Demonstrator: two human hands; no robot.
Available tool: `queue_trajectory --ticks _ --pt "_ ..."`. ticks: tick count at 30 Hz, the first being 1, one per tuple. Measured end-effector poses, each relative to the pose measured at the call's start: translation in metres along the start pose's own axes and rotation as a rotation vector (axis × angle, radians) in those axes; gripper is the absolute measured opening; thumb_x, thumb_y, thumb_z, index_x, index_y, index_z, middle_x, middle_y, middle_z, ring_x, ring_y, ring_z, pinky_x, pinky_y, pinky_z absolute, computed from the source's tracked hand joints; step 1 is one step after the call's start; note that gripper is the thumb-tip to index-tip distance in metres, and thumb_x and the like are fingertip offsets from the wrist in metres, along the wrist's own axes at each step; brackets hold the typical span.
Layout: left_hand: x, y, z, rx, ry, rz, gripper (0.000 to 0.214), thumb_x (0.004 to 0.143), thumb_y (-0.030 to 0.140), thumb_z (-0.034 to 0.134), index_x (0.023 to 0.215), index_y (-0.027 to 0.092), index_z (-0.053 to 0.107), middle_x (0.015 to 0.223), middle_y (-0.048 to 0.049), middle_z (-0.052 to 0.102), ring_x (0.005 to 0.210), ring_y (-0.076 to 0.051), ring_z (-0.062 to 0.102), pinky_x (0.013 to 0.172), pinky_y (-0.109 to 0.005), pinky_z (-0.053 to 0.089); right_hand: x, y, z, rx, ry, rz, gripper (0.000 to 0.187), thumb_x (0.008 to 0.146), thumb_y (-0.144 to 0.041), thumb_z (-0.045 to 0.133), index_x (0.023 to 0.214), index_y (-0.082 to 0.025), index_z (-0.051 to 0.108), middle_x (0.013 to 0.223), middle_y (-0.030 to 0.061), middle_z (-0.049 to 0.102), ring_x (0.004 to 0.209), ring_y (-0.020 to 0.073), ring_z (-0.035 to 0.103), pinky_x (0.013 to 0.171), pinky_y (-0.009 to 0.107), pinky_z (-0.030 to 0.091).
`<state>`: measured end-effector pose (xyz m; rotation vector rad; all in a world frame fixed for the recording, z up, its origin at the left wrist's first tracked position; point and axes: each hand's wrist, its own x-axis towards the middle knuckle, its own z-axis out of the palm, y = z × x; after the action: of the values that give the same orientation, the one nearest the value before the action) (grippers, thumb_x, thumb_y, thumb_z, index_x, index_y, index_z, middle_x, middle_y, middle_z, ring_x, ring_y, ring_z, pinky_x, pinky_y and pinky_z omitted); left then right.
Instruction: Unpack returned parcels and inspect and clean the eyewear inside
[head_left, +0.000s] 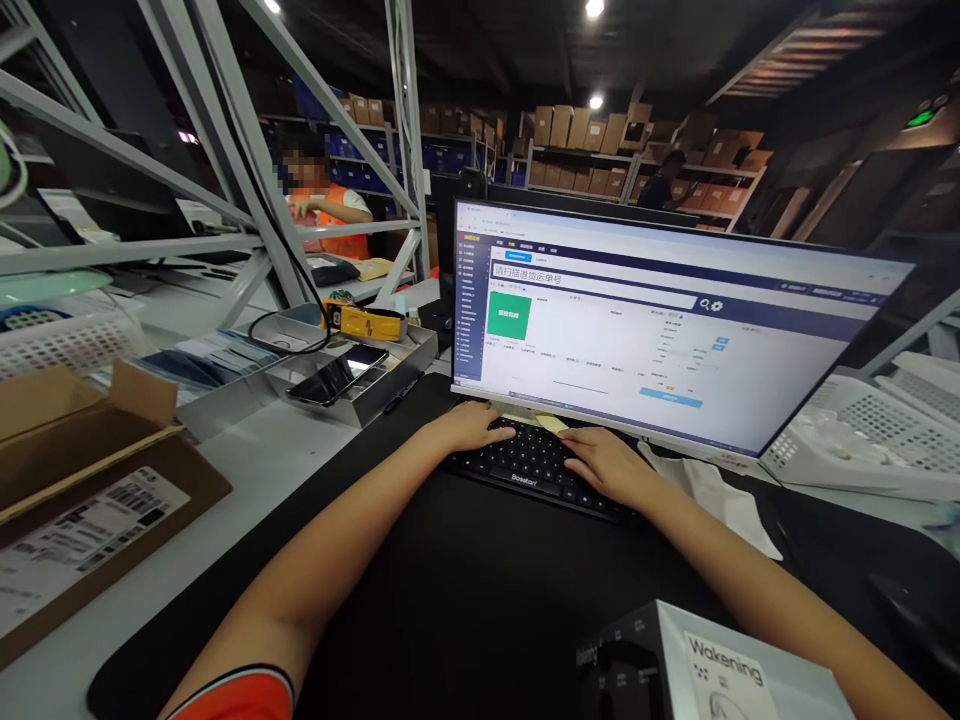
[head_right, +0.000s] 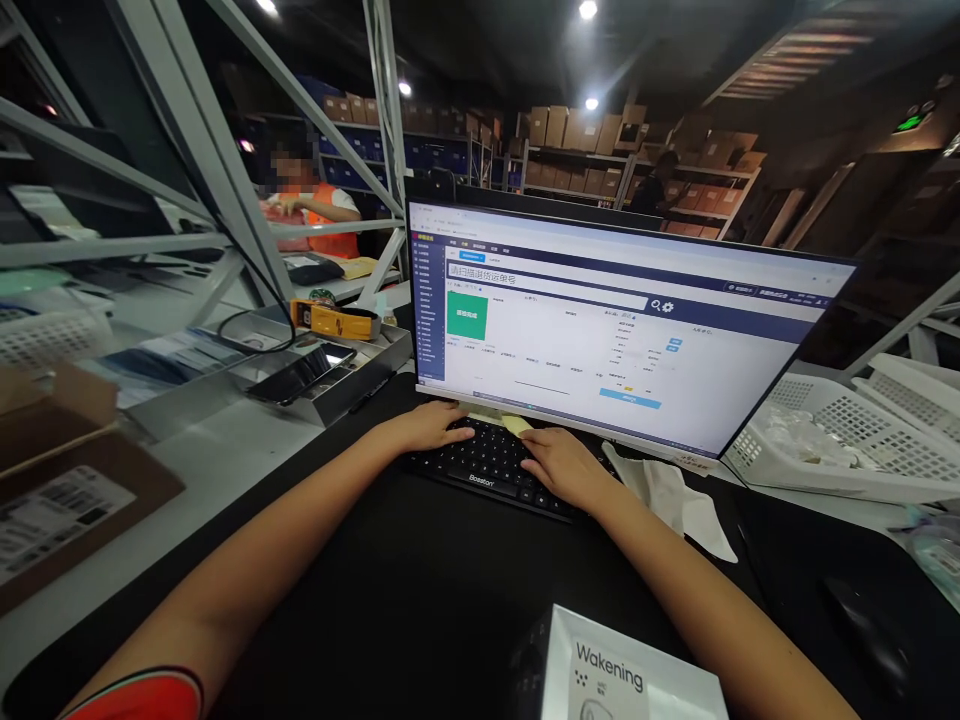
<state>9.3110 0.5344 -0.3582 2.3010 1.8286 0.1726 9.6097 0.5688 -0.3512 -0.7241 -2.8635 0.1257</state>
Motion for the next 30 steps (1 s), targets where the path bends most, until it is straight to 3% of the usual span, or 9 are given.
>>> queue_trajectory --ticks 3,11,14,16,20,22,25,30 --pt "-0.008 0.008 -0.007 0.022 -0.011 0.032 0.069 0.09 0.07 0.044 0.137 0.023 0.059 0.144 -0.0133 0.057 0.132 -0.036 0.052 0.109 -0.042 0.041 -0.003 -0.002 -0.001 -0.01 0.036 0.037 0.048 0.103 -0.039 0.033 0.129 -0.015 0.065 0.137 0.0128 0.061 0.124 0.0278 0.058 0.112 0.043 0.043" --pt "-0.018 0.024 -0.022 0.026 0.047 0.082 0.058 0.092 0.062 0.048 0.131 0.022 0.062 0.133 -0.0128 0.065 0.125 -0.034 0.058 0.104 -0.04 0.045 -0.031 0.009 0.004 0.008 0.211 0.065 0.047 0.104 -0.036 0.029 0.122 -0.018 0.07 0.133 0.0118 0.065 0.131 0.0276 0.056 0.118 0.049 0.041" --pt "-0.023 0.032 -0.026 0.007 0.07 0.095 0.057 0.092 0.058 0.054 0.134 0.021 0.06 0.136 -0.0122 0.063 0.126 -0.032 0.057 0.105 -0.038 0.044 -0.052 0.006 0.002 0.046 0.396 0.059 0.04 0.103 -0.038 0.038 0.108 -0.023 0.075 0.119 0.01 0.072 0.126 0.0275 0.061 0.113 0.05 0.047" --pt "-0.028 0.042 -0.03 -0.007 0.122 0.109 0.062 0.09 0.056 0.059 0.14 0.02 0.054 0.147 -0.0131 0.054 0.136 -0.032 0.05 0.113 -0.04 0.039 -0.07 -0.002 -0.009 0.062 0.588 0.089 0.03 0.1 -0.038 0.05 0.098 -0.027 0.077 0.108 0.0083 0.076 0.112 0.0273 0.069 0.103 0.049 0.056" --pt "-0.042 0.072 -0.041 -0.154 0.391 0.222 0.071 0.085 0.047 0.069 0.147 0.021 0.046 0.159 -0.0133 0.039 0.147 -0.031 0.036 0.121 -0.045 0.03 -0.104 -0.021 -0.052 0.123 0.955 0.23 0.012 0.091 -0.032 0.067 0.091 -0.027 0.078 0.095 0.0067 0.075 0.084 0.0228 0.072 0.074 0.039 0.063" --pt "-0.049 0.094 -0.05 -0.265 0.484 0.298 0.071 0.083 0.044 0.072 0.145 0.021 0.047 0.156 -0.0135 0.043 0.145 -0.031 0.039 0.12 -0.047 0.032 -0.117 -0.03 -0.073 0.229 0.985 0.278 0.01 0.088 -0.029 0.071 0.093 -0.026 0.078 0.095 0.0062 0.074 0.084 0.0215 0.072 0.067 0.034 0.062" --pt "-0.06 0.13 -0.064 -0.394 0.498 0.363 0.065 0.083 0.045 0.072 0.14 0.02 0.052 0.148 -0.0134 0.053 0.138 -0.032 0.047 0.116 -0.049 0.038 -0.129 -0.041 -0.093 0.372 0.933 0.26 0.009 0.085 -0.027 0.073 0.093 -0.025 0.077 0.094 0.0051 0.073 0.084 0.0202 0.071 0.069 0.032 0.061" --pt "-0.068 0.18 -0.076 -0.695 0.237 0.439 0.052 0.077 0.04 0.076 0.124 0.02 0.064 0.126 -0.0094 0.068 0.108 -0.026 0.066 0.094 -0.038 0.052 -0.126 -0.071 -0.105 0.338 0.91 0.183 0.008 0.084 -0.023 0.073 0.091 -0.026 0.076 0.092 0.0041 0.073 0.085 0.0194 0.07 0.074 0.033 0.059"
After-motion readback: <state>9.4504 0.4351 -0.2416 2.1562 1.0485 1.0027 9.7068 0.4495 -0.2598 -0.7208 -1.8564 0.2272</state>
